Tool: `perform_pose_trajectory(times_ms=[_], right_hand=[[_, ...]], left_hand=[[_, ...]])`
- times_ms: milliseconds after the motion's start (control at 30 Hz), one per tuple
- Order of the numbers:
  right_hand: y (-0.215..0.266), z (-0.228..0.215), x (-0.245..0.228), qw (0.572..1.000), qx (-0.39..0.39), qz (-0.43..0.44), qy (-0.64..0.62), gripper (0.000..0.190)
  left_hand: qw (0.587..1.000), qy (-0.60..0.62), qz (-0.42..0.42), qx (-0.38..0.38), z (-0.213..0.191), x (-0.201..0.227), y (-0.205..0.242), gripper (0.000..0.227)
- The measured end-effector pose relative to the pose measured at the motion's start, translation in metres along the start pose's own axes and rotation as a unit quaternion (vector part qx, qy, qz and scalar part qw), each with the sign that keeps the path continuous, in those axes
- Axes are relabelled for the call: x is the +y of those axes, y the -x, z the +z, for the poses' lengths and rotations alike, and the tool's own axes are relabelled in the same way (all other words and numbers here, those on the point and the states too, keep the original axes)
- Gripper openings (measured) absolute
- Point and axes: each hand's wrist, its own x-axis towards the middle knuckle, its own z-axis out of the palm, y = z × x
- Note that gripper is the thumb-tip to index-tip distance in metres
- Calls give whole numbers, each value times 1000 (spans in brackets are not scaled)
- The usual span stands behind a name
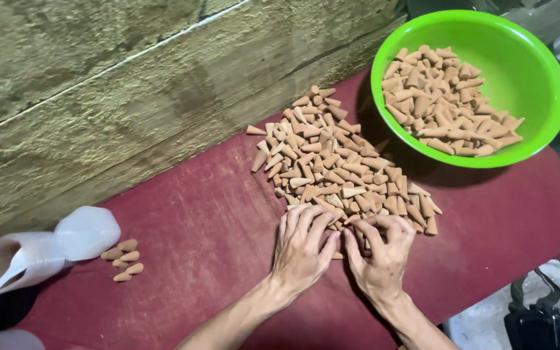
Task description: Sorting and arranging incense cones and rolling incense material into small balls.
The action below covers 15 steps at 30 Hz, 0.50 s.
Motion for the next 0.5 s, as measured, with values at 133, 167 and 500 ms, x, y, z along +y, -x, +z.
perform_pose_trajectory(times_ms=[133, 167, 500], right_hand=[[6, 8, 6, 999, -12, 14, 37, 24], [6, 9, 6, 999, -22, 22, 36, 23], [3, 10, 7, 998, -28, 33, 38, 28]], left_hand=[[999, -34, 26, 24, 9, -6, -2, 20], [998, -36, 28, 41, 9, -6, -2, 17], [996, 6, 66, 56, -12, -3, -7, 17]])
